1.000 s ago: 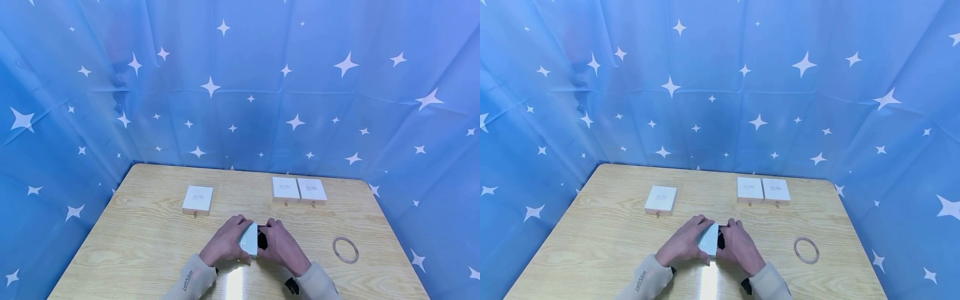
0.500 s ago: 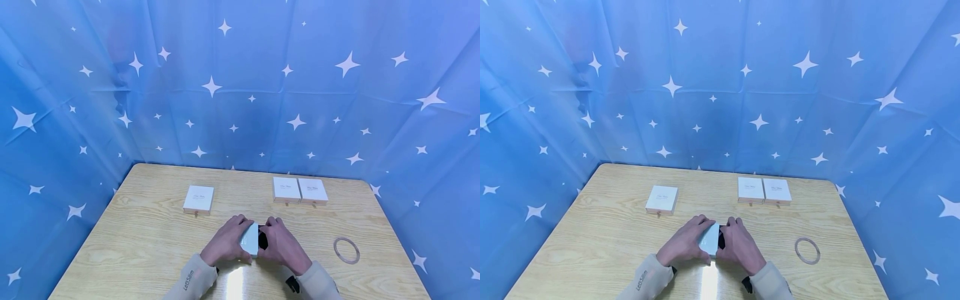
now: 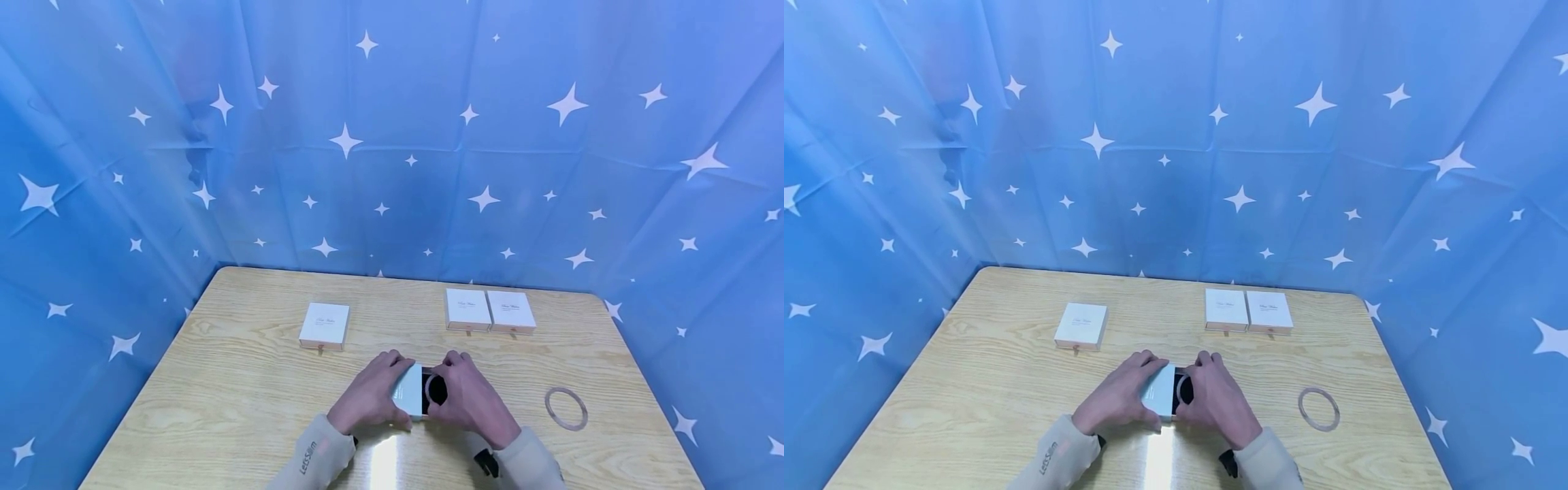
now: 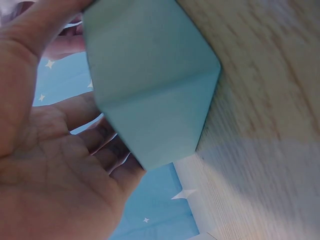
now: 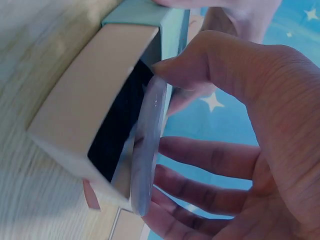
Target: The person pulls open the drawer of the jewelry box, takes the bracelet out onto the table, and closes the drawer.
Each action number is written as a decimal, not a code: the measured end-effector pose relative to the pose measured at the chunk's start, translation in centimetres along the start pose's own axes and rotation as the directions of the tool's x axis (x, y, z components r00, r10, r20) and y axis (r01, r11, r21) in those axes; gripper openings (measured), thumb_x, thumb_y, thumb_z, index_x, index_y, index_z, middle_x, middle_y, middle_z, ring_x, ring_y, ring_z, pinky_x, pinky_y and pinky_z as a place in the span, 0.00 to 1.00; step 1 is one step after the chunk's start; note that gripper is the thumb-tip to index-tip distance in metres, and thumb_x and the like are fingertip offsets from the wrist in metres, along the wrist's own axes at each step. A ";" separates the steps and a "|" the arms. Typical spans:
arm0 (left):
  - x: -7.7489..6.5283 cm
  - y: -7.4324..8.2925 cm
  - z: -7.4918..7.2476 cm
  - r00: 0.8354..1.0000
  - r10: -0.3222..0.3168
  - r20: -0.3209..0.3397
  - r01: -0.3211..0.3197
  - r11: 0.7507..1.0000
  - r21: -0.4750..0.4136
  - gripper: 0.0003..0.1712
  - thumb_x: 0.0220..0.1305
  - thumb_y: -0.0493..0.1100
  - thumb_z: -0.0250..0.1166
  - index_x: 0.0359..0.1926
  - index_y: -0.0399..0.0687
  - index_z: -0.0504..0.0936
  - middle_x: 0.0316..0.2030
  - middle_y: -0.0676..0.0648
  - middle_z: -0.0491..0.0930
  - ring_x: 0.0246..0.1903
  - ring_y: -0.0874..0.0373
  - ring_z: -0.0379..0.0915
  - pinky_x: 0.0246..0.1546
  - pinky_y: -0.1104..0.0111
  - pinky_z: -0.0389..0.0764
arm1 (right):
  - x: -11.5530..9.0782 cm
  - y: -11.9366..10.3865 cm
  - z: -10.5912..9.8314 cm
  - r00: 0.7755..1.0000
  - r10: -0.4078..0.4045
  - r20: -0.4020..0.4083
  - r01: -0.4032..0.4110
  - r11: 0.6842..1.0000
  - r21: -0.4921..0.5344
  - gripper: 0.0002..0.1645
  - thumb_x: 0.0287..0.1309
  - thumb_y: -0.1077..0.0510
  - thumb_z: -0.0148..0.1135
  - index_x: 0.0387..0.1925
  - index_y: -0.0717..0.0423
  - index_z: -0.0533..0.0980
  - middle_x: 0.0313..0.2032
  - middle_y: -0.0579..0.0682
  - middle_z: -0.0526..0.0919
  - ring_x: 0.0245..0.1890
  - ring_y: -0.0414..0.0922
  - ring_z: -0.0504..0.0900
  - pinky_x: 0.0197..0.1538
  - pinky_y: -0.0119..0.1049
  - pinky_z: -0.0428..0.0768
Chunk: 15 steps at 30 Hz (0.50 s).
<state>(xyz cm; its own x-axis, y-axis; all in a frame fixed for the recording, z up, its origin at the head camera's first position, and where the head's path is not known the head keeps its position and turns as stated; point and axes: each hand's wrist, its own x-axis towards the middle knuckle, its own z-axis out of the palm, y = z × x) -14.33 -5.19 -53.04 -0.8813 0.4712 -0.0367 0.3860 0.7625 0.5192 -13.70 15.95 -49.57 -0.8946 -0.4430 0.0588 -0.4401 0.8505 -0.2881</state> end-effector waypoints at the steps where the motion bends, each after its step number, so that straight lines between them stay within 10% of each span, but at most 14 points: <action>1: 0.0 0.0 0.0 1.000 0.001 -0.001 -0.001 1.000 0.002 0.61 0.34 0.59 0.87 0.72 0.52 0.72 0.55 0.55 0.75 0.51 0.61 0.68 0.53 0.67 0.78 | -0.1 0.1 -0.1 1.000 -0.004 -0.015 0.004 1.000 0.003 0.30 0.35 0.52 0.77 0.46 0.57 0.87 0.38 0.48 0.80 0.38 0.45 0.73 0.36 0.32 0.77; 15: 0.1 0.0 0.0 0.999 -0.025 0.025 0.025 1.000 -0.003 0.63 0.33 0.61 0.86 0.74 0.56 0.70 0.60 0.55 0.74 0.56 0.61 0.69 0.59 0.63 0.79 | -1.9 3.2 -1.4 0.983 0.090 -0.158 -0.079 0.994 0.070 0.28 0.39 0.51 0.77 0.47 0.55 0.86 0.43 0.47 0.82 0.45 0.45 0.79 0.44 0.39 0.82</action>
<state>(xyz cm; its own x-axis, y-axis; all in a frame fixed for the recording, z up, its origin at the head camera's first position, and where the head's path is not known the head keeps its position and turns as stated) -14.43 -5.12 -53.01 -0.8836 0.4627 -0.0713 0.3627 0.7728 0.5209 -13.57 19.92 -49.30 -0.9314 -0.3146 0.1831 -0.3612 0.8612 -0.3576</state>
